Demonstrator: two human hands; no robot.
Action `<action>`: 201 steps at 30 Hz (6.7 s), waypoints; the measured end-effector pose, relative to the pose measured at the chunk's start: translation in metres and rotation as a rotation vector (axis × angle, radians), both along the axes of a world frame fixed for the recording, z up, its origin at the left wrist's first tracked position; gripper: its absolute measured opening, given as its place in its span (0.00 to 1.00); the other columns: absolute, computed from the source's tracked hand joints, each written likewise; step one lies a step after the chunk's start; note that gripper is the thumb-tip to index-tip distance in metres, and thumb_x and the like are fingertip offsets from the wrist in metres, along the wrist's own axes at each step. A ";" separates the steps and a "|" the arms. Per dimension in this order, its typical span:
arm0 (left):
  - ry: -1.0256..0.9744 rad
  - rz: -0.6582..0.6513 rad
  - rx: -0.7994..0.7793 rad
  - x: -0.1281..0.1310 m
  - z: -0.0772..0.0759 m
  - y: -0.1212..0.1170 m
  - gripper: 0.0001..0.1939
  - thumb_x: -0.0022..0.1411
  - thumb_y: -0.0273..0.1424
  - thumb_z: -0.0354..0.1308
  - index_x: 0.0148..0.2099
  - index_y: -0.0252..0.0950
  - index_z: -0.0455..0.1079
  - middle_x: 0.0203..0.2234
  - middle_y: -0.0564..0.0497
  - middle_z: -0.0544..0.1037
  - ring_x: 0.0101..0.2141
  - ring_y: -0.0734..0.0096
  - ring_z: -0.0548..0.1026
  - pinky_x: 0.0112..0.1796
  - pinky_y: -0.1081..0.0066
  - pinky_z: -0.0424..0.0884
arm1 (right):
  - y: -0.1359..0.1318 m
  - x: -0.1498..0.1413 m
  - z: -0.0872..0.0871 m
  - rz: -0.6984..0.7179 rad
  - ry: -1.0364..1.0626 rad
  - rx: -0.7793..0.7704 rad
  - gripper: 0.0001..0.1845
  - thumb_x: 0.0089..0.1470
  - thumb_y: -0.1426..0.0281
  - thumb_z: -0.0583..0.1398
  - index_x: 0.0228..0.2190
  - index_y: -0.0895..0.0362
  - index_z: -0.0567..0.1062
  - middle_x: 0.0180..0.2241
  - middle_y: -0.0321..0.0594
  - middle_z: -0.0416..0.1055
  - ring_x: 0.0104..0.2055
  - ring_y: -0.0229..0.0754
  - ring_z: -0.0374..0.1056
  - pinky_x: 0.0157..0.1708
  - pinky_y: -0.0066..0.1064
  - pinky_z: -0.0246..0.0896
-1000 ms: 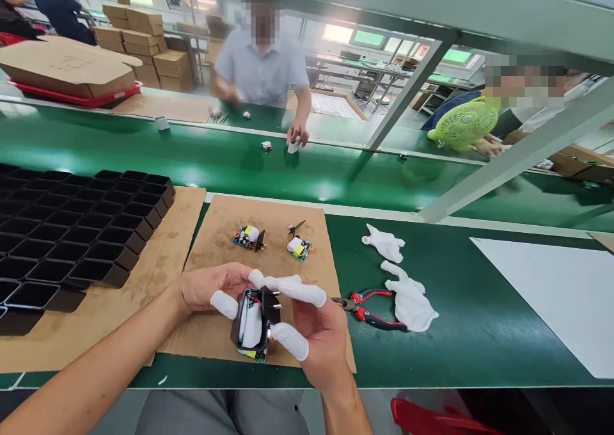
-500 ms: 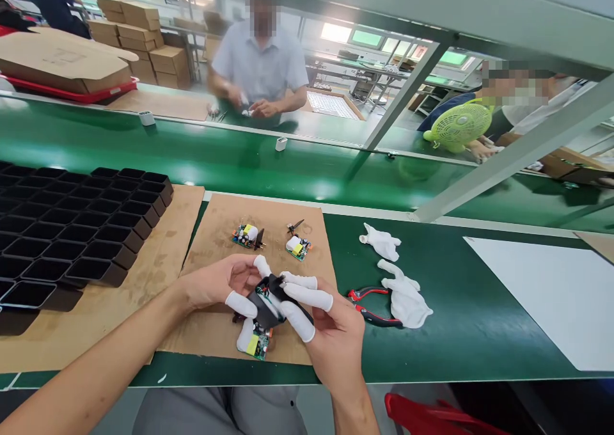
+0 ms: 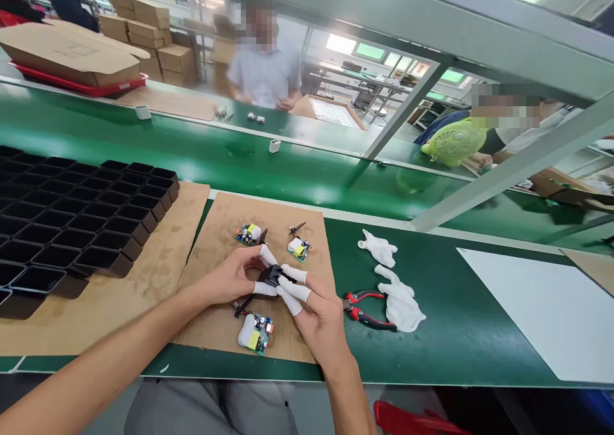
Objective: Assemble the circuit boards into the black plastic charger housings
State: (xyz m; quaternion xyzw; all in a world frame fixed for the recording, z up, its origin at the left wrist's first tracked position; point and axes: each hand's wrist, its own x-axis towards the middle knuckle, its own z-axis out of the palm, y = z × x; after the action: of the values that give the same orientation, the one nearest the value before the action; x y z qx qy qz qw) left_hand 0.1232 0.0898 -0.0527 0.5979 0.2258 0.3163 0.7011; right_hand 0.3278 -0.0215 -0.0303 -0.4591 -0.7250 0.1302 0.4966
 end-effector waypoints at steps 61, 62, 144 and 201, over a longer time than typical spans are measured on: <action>-0.106 0.137 0.138 -0.016 0.006 0.019 0.28 0.66 0.51 0.75 0.56 0.37 0.76 0.50 0.40 0.86 0.51 0.53 0.85 0.58 0.55 0.79 | 0.004 0.009 0.004 -0.095 0.385 -0.344 0.12 0.74 0.59 0.69 0.55 0.45 0.88 0.53 0.44 0.90 0.54 0.51 0.89 0.56 0.45 0.87; -0.136 0.158 0.132 -0.018 0.008 0.021 0.28 0.69 0.54 0.71 0.57 0.37 0.76 0.50 0.40 0.86 0.50 0.54 0.86 0.58 0.55 0.79 | 0.000 0.006 0.003 -0.127 0.447 -0.353 0.15 0.77 0.57 0.65 0.58 0.44 0.86 0.55 0.43 0.90 0.54 0.50 0.89 0.54 0.45 0.89; 0.119 0.423 0.374 -0.015 0.002 0.017 0.13 0.77 0.35 0.58 0.55 0.37 0.79 0.50 0.42 0.87 0.50 0.54 0.84 0.57 0.54 0.78 | -0.015 -0.027 0.000 -0.193 -0.184 -0.091 0.15 0.71 0.75 0.66 0.52 0.48 0.88 0.49 0.46 0.86 0.51 0.49 0.86 0.50 0.39 0.85; -0.055 -0.054 0.296 -0.010 0.006 0.006 0.08 0.75 0.37 0.66 0.47 0.37 0.77 0.43 0.45 0.89 0.45 0.61 0.87 0.51 0.65 0.84 | -0.016 -0.009 -0.008 -0.166 -0.376 0.046 0.25 0.73 0.79 0.64 0.64 0.47 0.84 0.56 0.50 0.86 0.60 0.52 0.86 0.60 0.44 0.86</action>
State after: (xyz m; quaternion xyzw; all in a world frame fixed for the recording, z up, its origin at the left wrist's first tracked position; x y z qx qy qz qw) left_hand 0.1133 0.0957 -0.0467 0.6917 0.1412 0.3434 0.6194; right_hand 0.3183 -0.0372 -0.0385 -0.5221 -0.7675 -0.0155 0.3718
